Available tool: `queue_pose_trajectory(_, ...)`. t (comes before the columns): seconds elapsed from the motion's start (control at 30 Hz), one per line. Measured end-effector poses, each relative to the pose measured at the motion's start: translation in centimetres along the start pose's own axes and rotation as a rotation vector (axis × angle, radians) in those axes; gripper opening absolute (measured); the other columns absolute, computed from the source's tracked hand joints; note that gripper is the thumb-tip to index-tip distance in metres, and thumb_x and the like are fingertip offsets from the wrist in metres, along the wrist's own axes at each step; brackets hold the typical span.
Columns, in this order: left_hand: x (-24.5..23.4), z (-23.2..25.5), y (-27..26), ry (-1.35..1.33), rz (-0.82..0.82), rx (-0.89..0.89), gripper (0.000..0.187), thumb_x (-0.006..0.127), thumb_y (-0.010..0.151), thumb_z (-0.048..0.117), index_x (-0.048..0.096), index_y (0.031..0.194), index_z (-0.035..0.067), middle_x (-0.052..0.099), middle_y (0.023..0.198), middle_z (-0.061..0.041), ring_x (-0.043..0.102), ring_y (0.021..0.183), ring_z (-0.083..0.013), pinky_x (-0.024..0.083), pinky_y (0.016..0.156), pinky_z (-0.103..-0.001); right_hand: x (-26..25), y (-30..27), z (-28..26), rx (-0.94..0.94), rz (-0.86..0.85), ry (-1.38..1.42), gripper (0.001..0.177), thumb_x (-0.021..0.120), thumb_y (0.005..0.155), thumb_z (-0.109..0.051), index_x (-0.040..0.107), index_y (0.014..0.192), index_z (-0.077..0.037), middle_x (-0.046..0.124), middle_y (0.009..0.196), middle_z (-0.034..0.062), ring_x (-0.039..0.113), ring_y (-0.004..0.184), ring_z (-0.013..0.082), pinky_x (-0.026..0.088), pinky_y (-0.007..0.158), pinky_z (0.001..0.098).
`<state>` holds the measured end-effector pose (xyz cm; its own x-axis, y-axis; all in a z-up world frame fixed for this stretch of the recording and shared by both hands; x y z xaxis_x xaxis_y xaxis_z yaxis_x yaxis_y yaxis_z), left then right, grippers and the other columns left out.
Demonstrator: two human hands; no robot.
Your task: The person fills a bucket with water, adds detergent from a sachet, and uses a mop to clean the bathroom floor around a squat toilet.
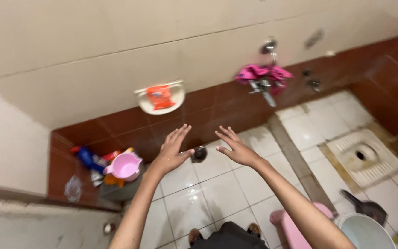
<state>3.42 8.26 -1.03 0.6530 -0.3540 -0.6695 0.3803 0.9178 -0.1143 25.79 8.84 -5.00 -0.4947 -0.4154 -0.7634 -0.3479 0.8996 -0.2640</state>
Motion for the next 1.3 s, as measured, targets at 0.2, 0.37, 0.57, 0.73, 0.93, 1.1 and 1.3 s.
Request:
queue_pose_trajectory(0.2, 6.5, 11.5, 6.6, 0.004, 0.048, 0.214, 0.073, 0.067, 0.092, 0.04, 0.035, 0.156, 0.025, 0.025, 0.168, 0.001, 0.021, 0.155, -0.0288, 0.025, 0.119, -0.057, -7.0, -7.2, 10.7, 0.1, 0.325, 0.024, 0.07, 0.058, 0.097, -0.05, 0.034, 0.159, -0.027, 0.015, 0.172, 0.0007, 0.008, 0.159, 0.0262, 0.022, 0.124, 0.0474)
queue_pose_trajectory(0.37, 6.9, 27.7, 4.9, -0.289, 0.3, 0.598, 0.036, 0.067, 0.097, 0.019, 0.066, 0.132, 0.016, 0.06, 0.143, -0.004, 0.053, 0.137, -0.0289, 0.044, 0.114, -0.046, -10.3, -13.2, 20.3, 0.177, 0.468, 0.083, 0.068, 0.061, 0.097, -0.044, 0.037, 0.157, -0.024, 0.018, 0.171, 0.0023, 0.007, 0.159, 0.0307, 0.02, 0.124, 0.0479)
queue_pose_trajectory(0.57, 6.7, 44.6, -5.0, -0.923, 0.258, 0.889, 0.023, 0.063, 0.093, 0.001, 0.074, 0.111, 0.01, 0.073, 0.119, -0.007, 0.074, 0.112, -0.022, 0.061, 0.096, -0.032, -13.3, -20.2, 28.7, 0.12, 0.579, 0.05, 0.059, 0.062, 0.1, -0.037, 0.045, 0.154, -0.022, 0.028, 0.171, 0.0059, 0.017, 0.161, 0.0331, 0.021, 0.128, 0.047)
queue_pose_trajectory(0.73, 8.2, 51.9, -9.2, -1.066, 0.242, 1.065, 0.022, 0.063, 0.095, 0.002, 0.073, 0.113, 0.009, 0.073, 0.119, -0.007, 0.074, 0.11, -0.0214, 0.061, 0.094, -0.032, -15.4, -25.6, 33.6, 0.266, 0.591, 0.107, 0.065, 0.061, 0.098, -0.041, 0.04, 0.156, -0.019, 0.024, 0.17, 0.0085, 0.014, 0.157, 0.036, 0.021, 0.123, 0.0466)
queue_pose_trajectory(0.93, 13.4, 55.8, -5.7, -1.101, 0.229, 1.138, 0.022, 0.063, 0.097, 0.004, 0.072, 0.116, 0.008, 0.073, 0.118, -0.007, 0.074, 0.109, -0.0207, 0.061, 0.093, -0.031, -17.5, -29.4, 38.9, 0.312, 0.62, 0.116, 0.065, 0.06, 0.099, -0.042, 0.04, 0.157, -0.018, 0.025, 0.169, 0.0091, 0.013, 0.158, 0.0354, 0.022, 0.123, 0.0466)
queue_pose_trajectory(1.1, 17.5, 59.0, -3.8, -1.119, 0.188, 1.132, 0.021, 0.062, 0.099, 0.005, 0.071, 0.118, 0.007, 0.073, 0.118, -0.008, 0.074, 0.107, -0.0201, 0.062, 0.091, -0.03, -17.2, -31.7, 42.4, 0.358, 0.614, 0.148, 0.065, 0.058, 0.1, -0.044, 0.04, 0.157, -0.019, 0.026, 0.17, 0.0073, 0.013, 0.158, 0.0336, 0.02, 0.124, 0.0463)
queue_pose_trajectory(1.3, 23.0, 59.7, 0.5, -1.106, 0.151, 1.085, 0.021, 0.062, 0.1, 0.006, 0.07, 0.12, 0.006, 0.074, 0.118, -0.008, 0.075, 0.106, -0.0193, 0.062, 0.089, -0.029, -15.7, -34.3, 47.1, 0.484, 0.591, 0.169, 0.066, 0.058, 0.1, -0.043, 0.036, 0.158, -0.019, 0.025, 0.17, 0.0065, 0.013, 0.158, 0.032, 0.02, 0.124, 0.0464)
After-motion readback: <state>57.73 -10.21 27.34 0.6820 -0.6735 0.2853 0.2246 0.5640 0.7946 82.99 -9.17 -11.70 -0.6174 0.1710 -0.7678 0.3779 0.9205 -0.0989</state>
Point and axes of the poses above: each hand's wrist, its own y-axis towards the middle knuckle, its own x-axis out of the palm, z = x × y, the point moved 9 cm from there along y, towards the middle knuckle
